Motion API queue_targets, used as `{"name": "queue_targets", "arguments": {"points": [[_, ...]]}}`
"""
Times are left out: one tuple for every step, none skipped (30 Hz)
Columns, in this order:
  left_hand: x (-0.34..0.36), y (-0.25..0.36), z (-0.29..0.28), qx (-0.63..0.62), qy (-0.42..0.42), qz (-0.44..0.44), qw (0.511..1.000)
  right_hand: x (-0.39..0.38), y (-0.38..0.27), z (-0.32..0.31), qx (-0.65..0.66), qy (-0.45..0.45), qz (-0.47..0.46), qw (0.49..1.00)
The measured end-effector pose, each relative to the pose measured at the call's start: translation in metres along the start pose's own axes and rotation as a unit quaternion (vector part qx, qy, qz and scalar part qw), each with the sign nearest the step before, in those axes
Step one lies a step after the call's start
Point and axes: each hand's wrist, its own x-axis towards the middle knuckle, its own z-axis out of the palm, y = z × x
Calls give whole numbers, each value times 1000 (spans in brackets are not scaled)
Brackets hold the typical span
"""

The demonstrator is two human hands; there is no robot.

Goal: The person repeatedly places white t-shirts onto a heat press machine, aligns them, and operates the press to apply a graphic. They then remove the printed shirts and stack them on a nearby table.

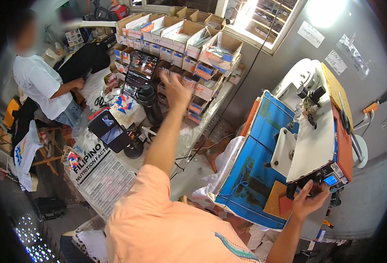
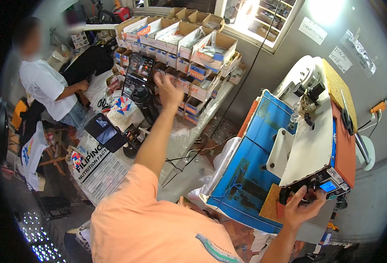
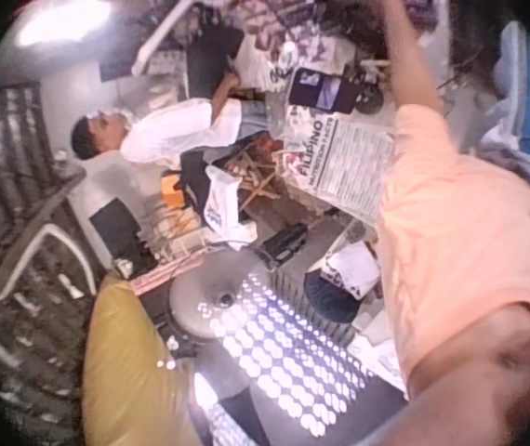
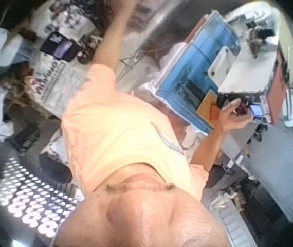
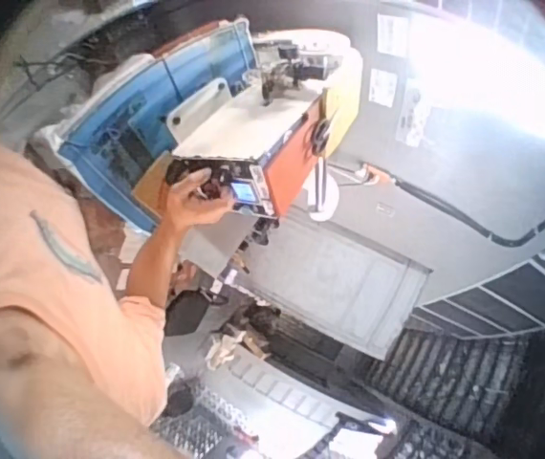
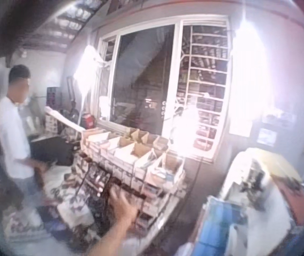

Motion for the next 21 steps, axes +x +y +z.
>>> {"name": "queue_targets", "arguments": {"points": [[-21,5,2,-42,-37,-9,998,8,-14,3,6,14,7,1000],[-45,13,3,-54,-30,44,997,14,-23,3,10,28,16,999],[-70,11,8,-132,-93,-14,987,21,-23,1,-27,2,9,1000],[-95,13,6,-149,-146,-52,977,26,-18,-3,-66,-24,5,998],[-118,15,4,-167,-198,-91,962,30,-16,-8,-106,-49,1,993],[-142,4,4,-163,-202,-103,960,34,-20,-8,-103,-59,2,993],[-163,-8,5,-161,-207,-117,958,37,-25,-9,-102,-70,4,992],[-181,-12,3,-152,-229,-143,951,38,-27,-10,-106,-82,6,991],[-195,-16,-1,-144,-251,-169,942,35,-24,-13,-120,-89,22,988],[-206,-20,-2,-136,-272,-195,933,30,-18,-16,-134,-96,38,986],[-213,-26,-5,-129,-274,-197,932,28,-17,-15,-143,-104,56,983],[-219,-33,-8,-123,-276,-200,932,30,-19,-14,-155,-82,2,984],[-224,-39,-10,-116,-277,-203,932,34,-26,-13,-166,-60,-52,983],[-224,-42,-13,-112,-279,-203,932,36,-32,-11,-177,-37,-105,978],[-224,-45,-15,-107,-280,-203,932,29,-34,-14,-168,-41,-72,982],[-224,-48,-17,-103,-281,-203,932,18,-34,-21,-160,-45,-39,985],[-224,-47,-16,-111,-290,-206,928,9,-36,-29,-154,-48,-8,987],[-225,-45,-15,-117,-296,-209,925,-4,-36,-31,-171,-109,-11,979],[-225,-43,-13,-124,-301,-211,922,-20,-35,-29,-188,-169,-15,967],[-225,-39,-12,-121,-321,-211,915,-34,-32,-25,-203,-228,-14,952],[-225,-33,-12,-116,-340,-210,909,-32,-25,-8,-245,-144,-123,951]]}}
